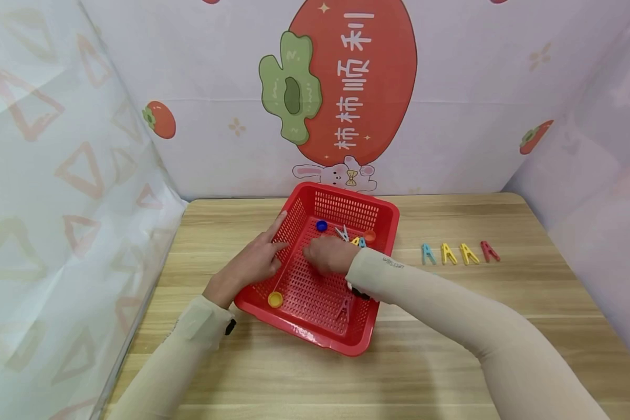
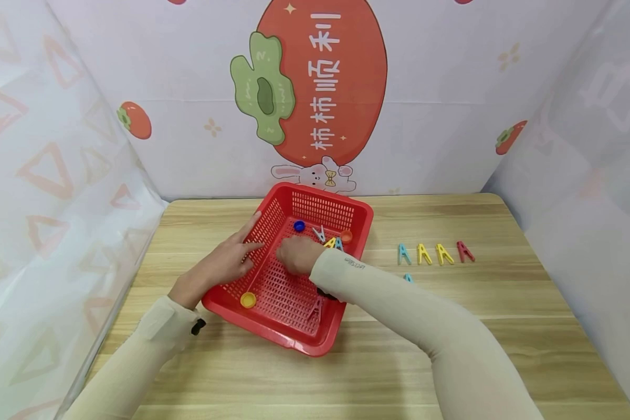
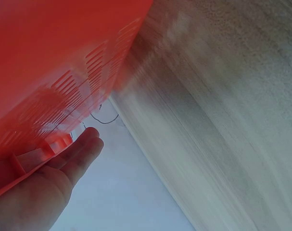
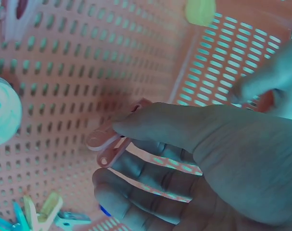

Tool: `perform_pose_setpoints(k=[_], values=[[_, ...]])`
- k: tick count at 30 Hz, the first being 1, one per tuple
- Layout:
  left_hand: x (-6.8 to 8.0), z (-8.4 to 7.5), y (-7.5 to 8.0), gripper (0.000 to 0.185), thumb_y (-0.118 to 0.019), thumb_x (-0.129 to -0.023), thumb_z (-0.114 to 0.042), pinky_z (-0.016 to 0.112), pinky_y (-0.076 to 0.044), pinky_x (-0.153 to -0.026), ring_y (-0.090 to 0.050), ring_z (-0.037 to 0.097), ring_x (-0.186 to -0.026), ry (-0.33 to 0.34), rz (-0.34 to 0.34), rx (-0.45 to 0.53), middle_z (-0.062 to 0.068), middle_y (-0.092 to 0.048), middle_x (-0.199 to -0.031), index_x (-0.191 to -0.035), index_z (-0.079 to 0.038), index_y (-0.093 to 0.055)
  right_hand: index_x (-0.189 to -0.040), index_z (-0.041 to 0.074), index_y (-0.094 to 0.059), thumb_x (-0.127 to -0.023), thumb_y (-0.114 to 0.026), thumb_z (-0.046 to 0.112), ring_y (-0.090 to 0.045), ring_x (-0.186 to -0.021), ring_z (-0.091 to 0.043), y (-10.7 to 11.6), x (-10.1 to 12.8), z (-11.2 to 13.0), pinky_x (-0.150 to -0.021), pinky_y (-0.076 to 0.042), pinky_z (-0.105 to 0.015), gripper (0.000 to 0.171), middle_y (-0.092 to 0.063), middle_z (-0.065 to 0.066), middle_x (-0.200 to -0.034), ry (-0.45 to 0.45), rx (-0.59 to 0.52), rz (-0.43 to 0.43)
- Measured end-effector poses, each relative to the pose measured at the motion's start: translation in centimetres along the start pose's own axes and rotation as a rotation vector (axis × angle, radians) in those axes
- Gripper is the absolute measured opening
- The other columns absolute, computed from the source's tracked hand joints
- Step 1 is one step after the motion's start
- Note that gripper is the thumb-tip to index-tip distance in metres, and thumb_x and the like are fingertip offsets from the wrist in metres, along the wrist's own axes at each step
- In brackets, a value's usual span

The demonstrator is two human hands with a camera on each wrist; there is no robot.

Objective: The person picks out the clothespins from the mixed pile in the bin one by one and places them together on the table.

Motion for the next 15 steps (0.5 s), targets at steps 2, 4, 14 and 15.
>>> perform_pose_setpoints(k=[2,4,14,15], values=[[0.0,0.0,0.0,0.054,-0.07,-0.093,0.005,0.05,-0.051,-0.122,-0.044,0.042,-0.157,0.005,0.003,0.008,0.003,0.005,-0.186,-0.147,0.002,-0.066,-0.133,0.016,-0.071,-0.104,-0.072,0.016,-0.071,-0.118,-0.024,0.6,0.5,-0.1,-0.114,-0.058,-0.048,0.029,-0.076,-0.005,-0.125,-0.004,-0.021,-0.022],[0.0,0.1,0.0,0.054,-0.07,-0.093,0.005,0.05,-0.051,-0.121,-0.043,0.042,-0.157,0.005,0.004,0.013,0.003,0.005,-0.186,-0.147,0.002,-0.066,-0.137,0.016,-0.07,-0.102,-0.074,0.018,-0.072,-0.118,-0.023,1.4,1.3,0.0,-0.116,-0.057,-0.045,0.035,-0.076,-0.005,-0.127,-0.02,-0.057,-0.026],[0.0,0.1,-0.2,0.054,-0.069,-0.092,0.006,0.05,-0.051,-0.121,-0.045,0.042,-0.156,-0.006,-0.004,0.003,0.005,0.004,-0.186,-0.146,0.001,-0.067,-0.141,0.014,-0.069,-0.096,-0.083,0.019,-0.072,-0.103,-0.021,3.0,3.3,-1.0,-0.107,-0.063,-0.046,0.047,-0.079,-0.005,-0.124,-0.069,-0.131,-0.053],[0.0,0.1,-0.1,0.055,-0.069,-0.092,0.006,0.05,-0.052,-0.121,-0.044,0.042,-0.156,-0.007,-0.004,0.003,0.005,0.004,-0.186,-0.146,0.002,-0.067,-0.141,0.014,-0.069,-0.096,-0.083,0.02,-0.071,-0.103,-0.021,3.2,3.5,-1.1,-0.107,-0.063,-0.046,0.048,-0.079,-0.005,-0.123,-0.069,-0.126,-0.055]])
Point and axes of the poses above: each hand's wrist, its own x-axis away from the middle knuckle, its own y-axis out of the back of the hand, z = x × y, the point moved 9 cm from there along -x, towards the middle knuckle
